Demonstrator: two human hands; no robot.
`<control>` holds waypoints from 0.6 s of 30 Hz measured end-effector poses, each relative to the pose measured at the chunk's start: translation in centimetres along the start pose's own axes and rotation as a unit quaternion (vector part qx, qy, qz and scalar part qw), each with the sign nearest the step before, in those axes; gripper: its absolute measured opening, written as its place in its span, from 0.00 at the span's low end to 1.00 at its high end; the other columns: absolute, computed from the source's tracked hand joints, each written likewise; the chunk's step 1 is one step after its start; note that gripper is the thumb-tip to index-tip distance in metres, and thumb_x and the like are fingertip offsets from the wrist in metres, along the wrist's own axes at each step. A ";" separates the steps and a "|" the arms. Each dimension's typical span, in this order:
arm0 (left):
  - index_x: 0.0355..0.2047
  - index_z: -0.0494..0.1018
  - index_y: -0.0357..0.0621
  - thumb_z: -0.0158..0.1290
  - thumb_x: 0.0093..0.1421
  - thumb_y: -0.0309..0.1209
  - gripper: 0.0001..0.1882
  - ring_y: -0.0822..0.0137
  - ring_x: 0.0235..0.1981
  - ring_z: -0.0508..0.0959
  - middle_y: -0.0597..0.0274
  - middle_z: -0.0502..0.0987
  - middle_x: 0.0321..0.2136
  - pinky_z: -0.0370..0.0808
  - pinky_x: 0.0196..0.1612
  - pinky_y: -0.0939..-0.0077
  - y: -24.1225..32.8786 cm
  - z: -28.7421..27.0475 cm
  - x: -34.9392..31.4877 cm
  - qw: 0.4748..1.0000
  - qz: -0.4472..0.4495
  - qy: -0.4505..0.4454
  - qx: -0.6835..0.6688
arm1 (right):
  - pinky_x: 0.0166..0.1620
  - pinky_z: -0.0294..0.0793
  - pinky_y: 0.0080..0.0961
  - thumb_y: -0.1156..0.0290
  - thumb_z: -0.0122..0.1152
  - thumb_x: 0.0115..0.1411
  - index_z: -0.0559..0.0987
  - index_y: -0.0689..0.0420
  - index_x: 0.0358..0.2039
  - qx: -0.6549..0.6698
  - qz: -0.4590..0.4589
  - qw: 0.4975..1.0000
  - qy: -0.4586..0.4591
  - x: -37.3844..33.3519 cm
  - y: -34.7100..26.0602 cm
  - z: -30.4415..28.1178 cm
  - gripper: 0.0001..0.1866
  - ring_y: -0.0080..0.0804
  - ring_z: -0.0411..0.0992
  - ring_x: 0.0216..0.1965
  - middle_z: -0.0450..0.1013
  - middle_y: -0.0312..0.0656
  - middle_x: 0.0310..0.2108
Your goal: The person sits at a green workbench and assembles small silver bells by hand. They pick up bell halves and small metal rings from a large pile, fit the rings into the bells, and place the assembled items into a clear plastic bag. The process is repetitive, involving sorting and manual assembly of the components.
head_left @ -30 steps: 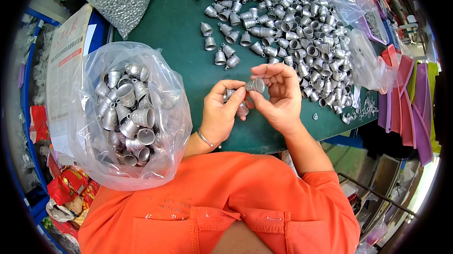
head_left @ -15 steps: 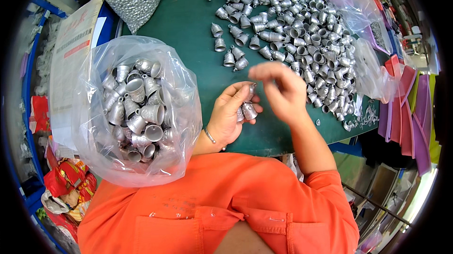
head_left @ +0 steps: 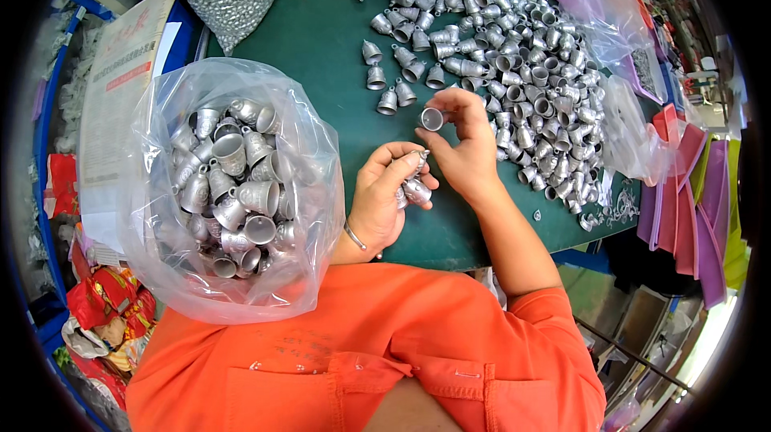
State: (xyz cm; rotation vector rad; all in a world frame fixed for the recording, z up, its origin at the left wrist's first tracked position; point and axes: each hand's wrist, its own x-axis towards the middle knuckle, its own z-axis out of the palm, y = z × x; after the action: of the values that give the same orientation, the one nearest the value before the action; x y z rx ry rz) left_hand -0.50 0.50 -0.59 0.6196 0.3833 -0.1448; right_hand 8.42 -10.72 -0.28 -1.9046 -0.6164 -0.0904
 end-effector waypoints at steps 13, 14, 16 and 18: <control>0.48 0.64 0.43 0.32 0.64 0.50 0.26 0.67 0.29 0.75 0.61 0.73 0.36 0.72 0.22 0.77 0.3 0.6 0.1 0.998 -0.050 -0.009 -0.035 | 0.28 0.72 0.17 0.64 0.46 0.64 0.71 0.62 0.40 0.403 0.295 0.857 -0.132 -0.2 -3.6 -3.7 0.14 0.23 0.71 0.26 0.71 0.42 0.28; 0.49 0.64 0.43 0.32 0.64 0.50 0.26 0.67 0.29 0.75 0.61 0.73 0.36 0.72 0.22 0.77 0.3 0.6 0.1 0.997 -0.052 -0.025 -0.043 | 0.26 0.71 0.17 0.63 0.45 0.64 0.72 0.62 0.38 0.330 0.308 0.874 -0.181 0.0 -3.8 -4.0 0.14 0.22 0.71 0.24 0.71 0.40 0.25; 0.49 0.64 0.43 0.33 0.63 0.50 0.26 0.66 0.30 0.76 0.61 0.73 0.36 0.72 0.23 0.77 0.5 0.5 0.1 0.995 -0.056 -0.056 -0.057 | 0.25 0.69 0.22 0.63 0.46 0.63 0.74 0.61 0.31 0.100 0.251 0.948 -0.171 0.3 -5.2 -2.7 0.14 0.26 0.70 0.21 0.71 0.40 0.21; 0.48 0.64 0.44 0.36 0.63 0.47 0.23 0.65 0.30 0.76 0.60 0.73 0.35 0.69 0.21 0.77 0.4 0.6 0.0 0.996 -0.074 -0.018 -0.041 | 0.28 0.71 0.28 0.69 0.52 0.59 0.74 0.60 0.32 -0.113 0.018 0.990 -0.079 1.1 -2.5 -1.5 0.08 0.38 0.72 0.24 0.72 0.45 0.25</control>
State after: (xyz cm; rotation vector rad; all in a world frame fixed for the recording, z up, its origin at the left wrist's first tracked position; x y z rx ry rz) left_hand -0.25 0.46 0.03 0.5058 0.3983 -0.2799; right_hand 8.54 -10.92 2.82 -2.1569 -0.7031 0.0154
